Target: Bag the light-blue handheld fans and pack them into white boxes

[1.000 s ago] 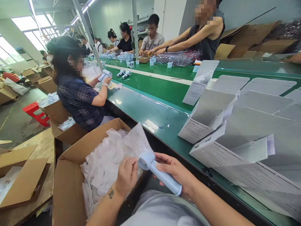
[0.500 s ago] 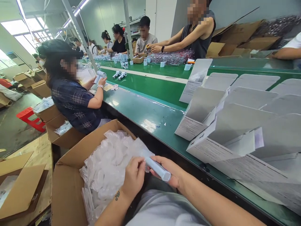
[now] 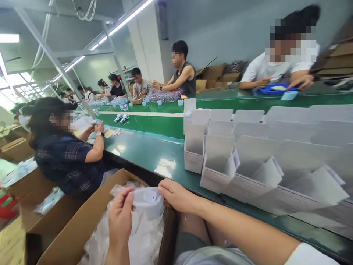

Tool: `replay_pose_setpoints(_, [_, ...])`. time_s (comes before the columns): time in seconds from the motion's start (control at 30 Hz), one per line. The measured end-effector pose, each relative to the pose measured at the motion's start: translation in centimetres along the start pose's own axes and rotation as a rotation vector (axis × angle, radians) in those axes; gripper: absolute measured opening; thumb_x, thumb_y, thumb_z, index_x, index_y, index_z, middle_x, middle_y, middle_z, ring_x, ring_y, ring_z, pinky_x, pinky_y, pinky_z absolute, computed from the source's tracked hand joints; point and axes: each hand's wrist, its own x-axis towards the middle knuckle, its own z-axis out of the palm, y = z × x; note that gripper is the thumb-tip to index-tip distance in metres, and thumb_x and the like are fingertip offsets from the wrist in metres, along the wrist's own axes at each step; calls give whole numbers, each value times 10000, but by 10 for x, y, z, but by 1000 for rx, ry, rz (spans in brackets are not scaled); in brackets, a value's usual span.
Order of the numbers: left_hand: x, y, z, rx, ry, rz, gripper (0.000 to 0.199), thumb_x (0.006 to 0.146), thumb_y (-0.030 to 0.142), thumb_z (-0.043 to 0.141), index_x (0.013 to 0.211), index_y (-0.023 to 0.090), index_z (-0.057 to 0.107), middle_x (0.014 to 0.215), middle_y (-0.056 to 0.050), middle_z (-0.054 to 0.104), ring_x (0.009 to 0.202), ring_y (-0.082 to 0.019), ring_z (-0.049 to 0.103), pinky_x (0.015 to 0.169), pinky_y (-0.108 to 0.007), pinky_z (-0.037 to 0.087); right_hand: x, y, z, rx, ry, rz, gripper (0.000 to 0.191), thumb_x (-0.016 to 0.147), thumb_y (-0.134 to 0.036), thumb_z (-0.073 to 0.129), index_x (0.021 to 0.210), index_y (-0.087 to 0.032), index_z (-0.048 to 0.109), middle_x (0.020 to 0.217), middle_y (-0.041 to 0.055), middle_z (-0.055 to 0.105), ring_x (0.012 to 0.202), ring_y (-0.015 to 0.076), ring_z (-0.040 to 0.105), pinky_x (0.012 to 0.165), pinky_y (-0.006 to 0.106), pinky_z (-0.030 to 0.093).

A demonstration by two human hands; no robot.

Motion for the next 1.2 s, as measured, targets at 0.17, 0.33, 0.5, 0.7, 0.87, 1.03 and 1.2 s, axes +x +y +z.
replay_pose_setpoints(0.17, [-7, 2, 16, 107, -218, 229, 1026, 580, 604, 822, 1467, 282, 419, 1401, -151, 543, 1208, -353, 581, 899, -430, 561, -5, -14, 16, 47, 31, -126, 219, 899, -389, 453, 779, -206, 470, 785, -9, 528, 743, 142, 581, 630, 271, 549])
replay_pose_setpoints(0.33, [22, 34, 35, 166, -73, 182, 495, 700, 464, 786, 1110, 207, 683, 1015, -90, 704, 854, -248, 676, 714, -332, 571, -55, -60, -2, -423, 63, -384, 216, 897, -371, 527, 776, -193, 552, 762, 8, 580, 688, 151, 560, 662, 284, 497])
replay_pose_setpoints(0.5, [83, 90, 84, -422, 104, 376, 339, 710, 400, 794, 945, 198, 655, 844, 5, 647, 746, -137, 610, 699, -239, 518, -87, -189, -51, -1487, 550, -544, 232, 942, -255, 507, 1073, -144, 662, 1024, 135, 682, 1028, 313, 608, 900, 433, 448])
replay_pose_setpoints(0.7, [115, 101, 180, -424, -135, 464, 332, 819, 487, 672, 935, 195, 563, 805, 8, 557, 718, -117, 543, 674, -227, 464, -26, -236, -109, -1782, 419, -18, 229, 748, -127, 697, 971, -126, 749, 994, 176, 728, 927, 338, 678, 750, 396, 511])
replay_pose_setpoints(0.87, [119, 89, 194, -59, -90, 502, 201, 894, 389, 579, 898, 196, 525, 747, 23, 519, 668, -127, 498, 634, -240, 416, -12, -214, -128, -1837, 366, -27, 252, 726, -42, 633, 926, -130, 759, 993, 183, 734, 966, 323, 678, 744, 374, 511])
replay_pose_setpoints(1.03, [110, 114, 195, 255, 63, 749, 86, 904, 263, 530, 842, 215, 495, 758, -4, 511, 711, -177, 509, 694, -301, 417, -13, -210, -124, -1849, 338, -57, 292, 753, -25, 610, 987, -130, 749, 1064, 198, 725, 1015, 327, 671, 776, 382, 510])
replay_pose_setpoints(1.2, [101, 115, 195, 251, 184, 679, 74, 902, 271, 513, 851, 230, 479, 755, -2, 504, 714, -192, 518, 706, -308, 409, -15, -208, -125, -1839, 366, -2, 237, 786, -137, 661, 1011, -131, 736, 1083, 201, 719, 1024, 347, 669, 790, 405, 512])
